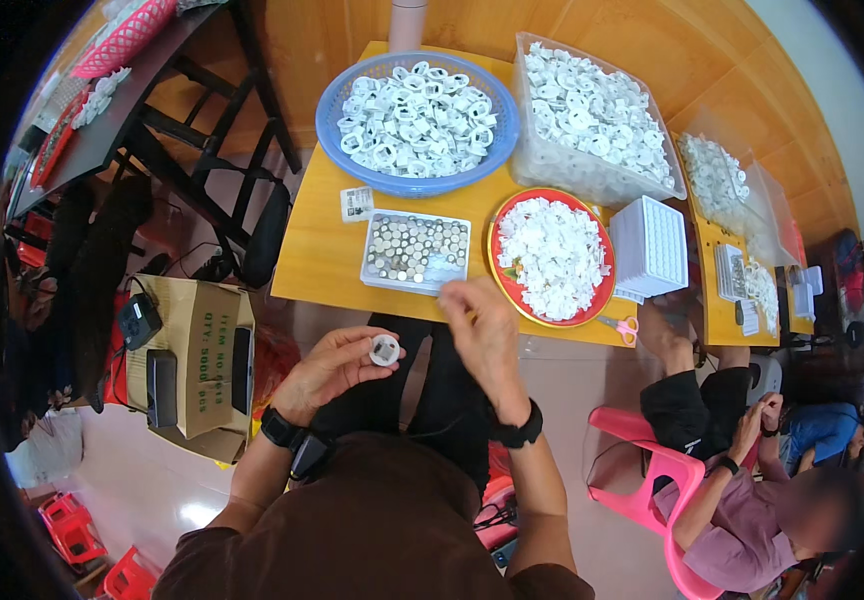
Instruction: Manually assembling small white plastic rings with small black internal components and using scissors to trim or adjust parts.
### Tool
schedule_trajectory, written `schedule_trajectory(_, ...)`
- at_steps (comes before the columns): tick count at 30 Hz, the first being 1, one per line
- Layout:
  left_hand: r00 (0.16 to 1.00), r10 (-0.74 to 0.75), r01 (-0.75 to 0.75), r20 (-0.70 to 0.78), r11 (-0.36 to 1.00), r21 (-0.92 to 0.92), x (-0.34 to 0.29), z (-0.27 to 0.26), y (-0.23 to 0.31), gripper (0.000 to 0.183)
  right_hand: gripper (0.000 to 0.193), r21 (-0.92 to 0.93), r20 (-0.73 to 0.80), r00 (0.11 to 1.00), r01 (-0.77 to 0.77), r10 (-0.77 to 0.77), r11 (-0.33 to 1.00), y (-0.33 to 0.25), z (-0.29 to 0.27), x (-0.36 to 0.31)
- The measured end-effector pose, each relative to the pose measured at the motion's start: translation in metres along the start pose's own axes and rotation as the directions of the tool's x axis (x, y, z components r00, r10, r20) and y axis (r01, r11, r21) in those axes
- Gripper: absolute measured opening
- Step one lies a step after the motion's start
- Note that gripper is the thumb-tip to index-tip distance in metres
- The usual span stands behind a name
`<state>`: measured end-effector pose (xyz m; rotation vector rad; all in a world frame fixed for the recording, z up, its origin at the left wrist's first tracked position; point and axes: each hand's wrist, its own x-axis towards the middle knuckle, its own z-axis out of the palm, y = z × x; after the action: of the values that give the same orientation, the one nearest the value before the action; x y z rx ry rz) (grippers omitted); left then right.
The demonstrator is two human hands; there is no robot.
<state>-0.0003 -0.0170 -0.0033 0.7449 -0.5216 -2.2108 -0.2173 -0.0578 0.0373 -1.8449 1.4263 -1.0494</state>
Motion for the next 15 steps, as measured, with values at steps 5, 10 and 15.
schedule_trajectory(5,0.998,0.062,-0.062,-0.026,0.998,-0.005,0.001,-0.001,0.003,0.036,0.012,-0.157,-0.198,0.98,0.005,-0.036,0.988,0.026,-0.003,0.023)
schedule_trajectory(10,0.997,0.076,-0.077,-0.018,0.996,-0.039,-0.004,-0.005,0.003,0.037,0.013,-0.279,-0.135,0.989,-0.096,0.06,0.955,0.029,0.005,0.028)
schedule_trajectory(15,0.997,0.074,-0.075,-0.021,0.996,-0.045,-0.005,-0.006,0.002,0.037,0.01,-0.244,-0.124,0.991,-0.073,0.043,0.967,0.027,0.007,0.027)
